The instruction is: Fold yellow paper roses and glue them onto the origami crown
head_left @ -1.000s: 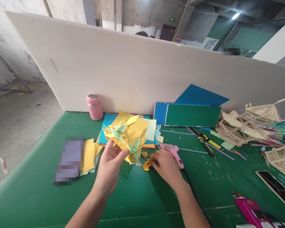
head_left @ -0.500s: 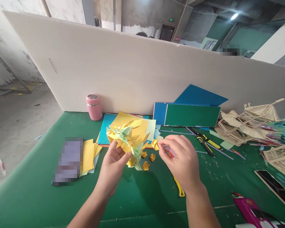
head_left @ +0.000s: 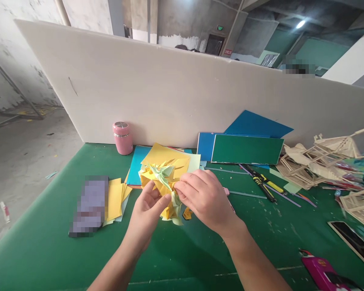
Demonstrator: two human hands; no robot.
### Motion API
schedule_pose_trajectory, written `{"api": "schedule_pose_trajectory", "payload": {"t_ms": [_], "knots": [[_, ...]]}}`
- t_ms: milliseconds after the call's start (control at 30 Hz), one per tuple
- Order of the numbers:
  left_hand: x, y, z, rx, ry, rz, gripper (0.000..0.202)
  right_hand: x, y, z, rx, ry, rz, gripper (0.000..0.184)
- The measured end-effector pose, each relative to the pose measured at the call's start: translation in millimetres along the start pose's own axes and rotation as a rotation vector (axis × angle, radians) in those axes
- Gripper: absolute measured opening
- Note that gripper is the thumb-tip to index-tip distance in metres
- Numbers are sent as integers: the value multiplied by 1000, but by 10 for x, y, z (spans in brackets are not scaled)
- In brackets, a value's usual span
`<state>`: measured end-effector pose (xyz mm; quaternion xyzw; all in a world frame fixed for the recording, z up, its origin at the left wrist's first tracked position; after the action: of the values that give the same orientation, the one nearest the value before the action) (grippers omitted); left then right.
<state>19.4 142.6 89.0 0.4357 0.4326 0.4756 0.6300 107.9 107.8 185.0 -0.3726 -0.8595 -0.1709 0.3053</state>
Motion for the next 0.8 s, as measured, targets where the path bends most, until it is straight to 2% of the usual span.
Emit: {"api": "schedule_pose_trajectory", "payload": {"t_ms": [100,567,667,800], "knots": [[14,2,-27,10,29,11,38,11,-3,29,19,-11,-11,22],[24,-8,16,-11,-36,21,31,9,-19,97,132,-59,-69,24],[27,-17,2,-18,-30,22,31,6,5,98,207,-66,-43,23],[21,-18,-16,-22,-23,26,31,-21,120,66,407,-44,78,18]]}}
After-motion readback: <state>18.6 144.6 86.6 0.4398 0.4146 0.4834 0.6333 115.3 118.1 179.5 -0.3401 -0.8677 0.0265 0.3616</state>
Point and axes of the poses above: each hand's wrist, its own x-axis towards the middle knuckle, its own z-axis out of the palm, y = z × x, the point moved 9 cm from there along x, towards the middle knuckle, and after that the axes turned 9 degrees about x, right-handed, at the moved point
